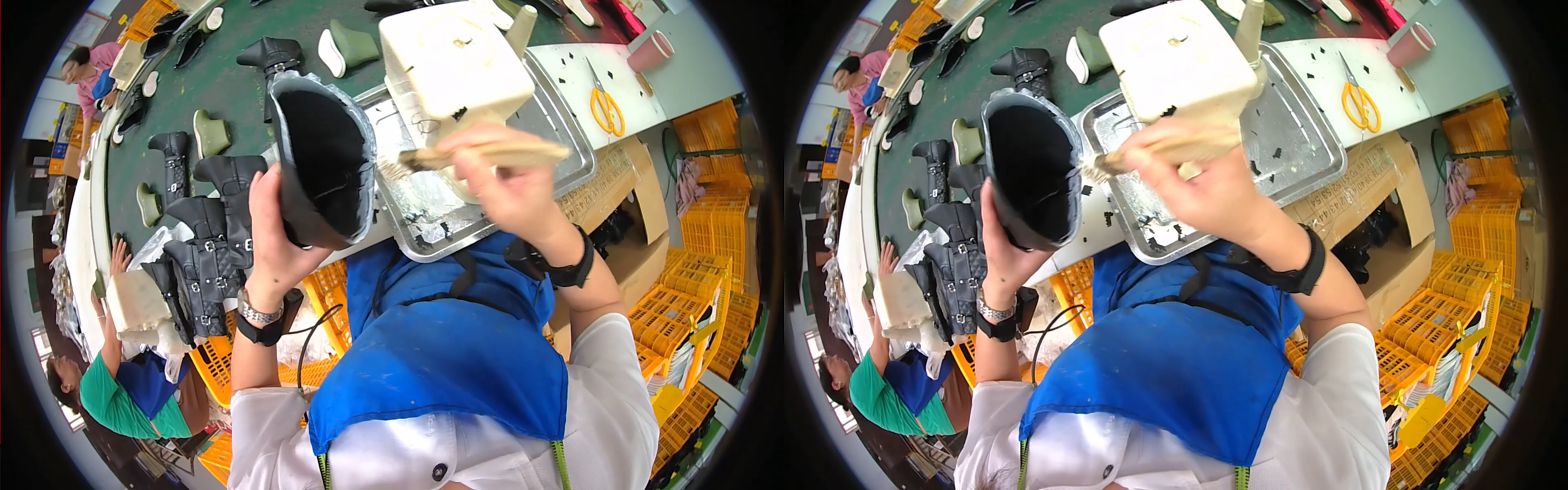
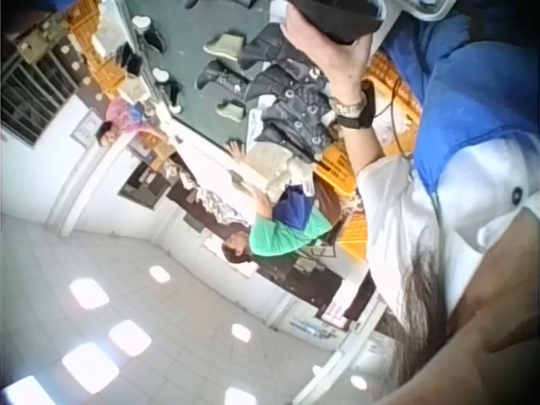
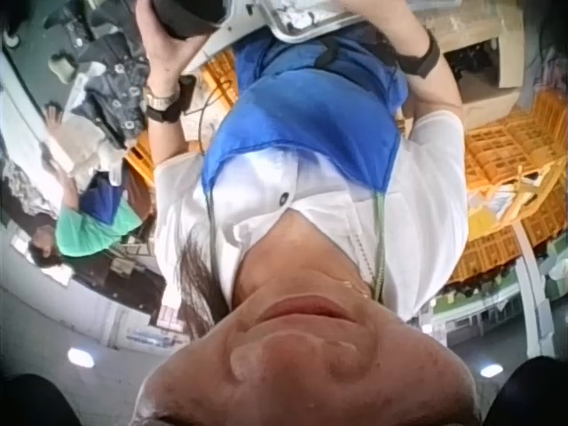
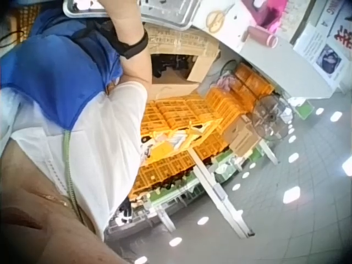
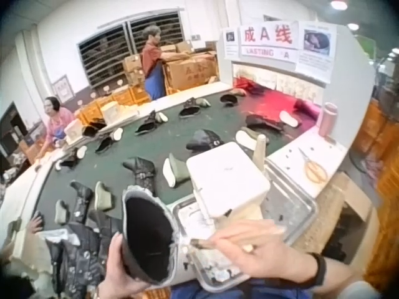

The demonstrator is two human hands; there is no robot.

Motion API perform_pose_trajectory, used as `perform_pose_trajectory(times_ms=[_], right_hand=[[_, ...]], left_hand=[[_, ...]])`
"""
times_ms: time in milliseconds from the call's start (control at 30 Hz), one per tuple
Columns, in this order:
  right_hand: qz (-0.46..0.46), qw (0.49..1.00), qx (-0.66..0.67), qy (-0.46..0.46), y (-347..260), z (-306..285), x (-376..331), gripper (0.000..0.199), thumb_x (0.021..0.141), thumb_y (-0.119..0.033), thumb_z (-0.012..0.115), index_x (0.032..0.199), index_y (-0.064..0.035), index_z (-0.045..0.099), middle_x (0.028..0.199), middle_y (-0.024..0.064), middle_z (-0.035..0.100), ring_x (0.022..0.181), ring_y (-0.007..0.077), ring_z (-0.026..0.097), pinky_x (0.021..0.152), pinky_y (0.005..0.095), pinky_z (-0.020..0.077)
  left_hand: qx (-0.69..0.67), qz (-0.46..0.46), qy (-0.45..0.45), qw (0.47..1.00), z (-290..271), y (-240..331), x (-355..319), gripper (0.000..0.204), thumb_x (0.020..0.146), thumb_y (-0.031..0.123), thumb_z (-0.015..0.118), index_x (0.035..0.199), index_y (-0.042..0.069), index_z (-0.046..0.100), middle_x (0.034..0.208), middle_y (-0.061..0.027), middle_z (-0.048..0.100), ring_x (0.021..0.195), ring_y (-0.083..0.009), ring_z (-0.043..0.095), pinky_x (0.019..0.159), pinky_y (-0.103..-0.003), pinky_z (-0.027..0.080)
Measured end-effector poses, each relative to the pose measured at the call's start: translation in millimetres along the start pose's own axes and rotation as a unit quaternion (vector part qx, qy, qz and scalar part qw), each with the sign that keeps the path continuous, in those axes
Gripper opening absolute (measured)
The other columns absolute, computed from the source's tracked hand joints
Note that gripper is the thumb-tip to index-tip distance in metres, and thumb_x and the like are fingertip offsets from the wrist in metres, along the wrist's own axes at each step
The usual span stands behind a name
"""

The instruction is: The recorder applies white adhesive to the upper edges of black boots using a brush at a shoe manufacturing station.

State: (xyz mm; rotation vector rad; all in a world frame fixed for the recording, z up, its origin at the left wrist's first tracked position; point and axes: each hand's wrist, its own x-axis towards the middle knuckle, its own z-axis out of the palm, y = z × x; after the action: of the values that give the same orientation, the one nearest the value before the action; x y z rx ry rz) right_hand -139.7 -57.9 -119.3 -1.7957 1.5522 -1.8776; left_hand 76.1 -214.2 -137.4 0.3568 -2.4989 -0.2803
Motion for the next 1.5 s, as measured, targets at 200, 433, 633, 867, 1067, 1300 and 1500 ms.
perform_pose_trajectory(times_ms=[200,433,633,867,1067,1300,1500], right_hand=[[0.239,0.946,0.19,0.106,-8,-36,29,0.019,0.087,-0.017,0.055,0.09,0.0002,0.063,0.066,0.0008,0.057,0.054,0.004,0.048,0.046,0.0162,0.0366],[0.236,0.96,0.151,-0.013,-9,-26,58,0.022,0.088,-0.021,0.054,0.097,-0.0024,0.063,0.064,-0.0003,0.054,0.05,0.0026,0.045,0.046,0.0153,0.0345],[0.17,0.949,0.19,-0.187,-28,10,67,0.015,0.082,-0.014,0.062,0.09,-0.0015,0.065,0.075,0.0028,0.063,0.064,0.0072,0.056,0.058,0.0219,0.0458],[0.029,0.963,0.094,-0.251,-16,17,60,0.009,0.08,-0.007,0.063,0.086,-0.0024,0.065,0.075,0.0059,0.063,0.064,0.012,0.057,0.056,0.0234,0.0444],[0.147,0.954,0.049,-0.255,-17,-1,45,0.008,0.079,-0.006,0.062,0.085,-0.001,0.064,0.076,0.006,0.064,0.067,0.0119,0.058,0.062,0.0241,0.0461],[0.237,0.935,0.021,-0.264,-17,-14,36,0.01,0.079,-0.008,0.062,0.084,0.0004,0.064,0.076,0.0064,0.064,0.068,0.0106,0.058,0.063,0.0247,0.0461],[0.187,0.936,-0.044,-0.294,-14,-17,37,0.014,0.079,-0.012,0.062,0.081,0.0014,0.063,0.065,0.0085,0.06,0.056,0.0127,0.054,0.053,0.0257,0.0425]], left_hand=[[-0.61,-0.265,-0.119,0.737,-21,-54,-14,0.101,0.053,0.032,0.083,0.132,0.001,0.028,0.126,-0.0179,0.044,0.116,-0.0224,0.044,0.098,-0.037,0.035],[-0.742,-0.387,-0.205,0.507,17,-46,-34,0.077,0.074,0.051,0.06,0.126,-0.002,0.038,0.108,-0.0209,0.055,0.097,-0.0305,0.056,0.089,-0.041,0.045],[-0.754,-0.381,-0.295,0.446,44,-55,-52,0.109,0.047,0.045,0.085,0.131,-0.001,0.033,0.127,-0.0146,0.045,0.117,-0.0232,0.043,0.1,-0.036,0.032],[-0.764,-0.314,-0.387,0.41,33,-26,-34,0.107,0.048,0.045,0.084,0.13,-0.001,0.034,0.126,-0.0136,0.046,0.115,-0.0219,0.044,0.099,-0.035,0.033],[-0.758,-0.329,-0.365,0.429,25,-17,-32,0.107,0.049,0.04,0.085,0.132,-0.002,0.031,0.124,-0.0178,0.047,0.114,-0.028,0.046,0.099,-0.042,0.033],[-0.74,-0.31,-0.393,0.448,21,-13,-31,0.103,0.052,0.045,0.082,0.13,-0.002,0.034,0.127,-0.0125,0.044,0.115,-0.0201,0.043,0.099,-0.033,0.032],[-0.745,-0.311,-0.381,0.45,24,-11,-37,0.1,0.055,0.044,0.081,0.13,-0.002,0.034,0.127,-0.0117,0.045,0.115,-0.0199,0.043,0.1,-0.033,0.031]])
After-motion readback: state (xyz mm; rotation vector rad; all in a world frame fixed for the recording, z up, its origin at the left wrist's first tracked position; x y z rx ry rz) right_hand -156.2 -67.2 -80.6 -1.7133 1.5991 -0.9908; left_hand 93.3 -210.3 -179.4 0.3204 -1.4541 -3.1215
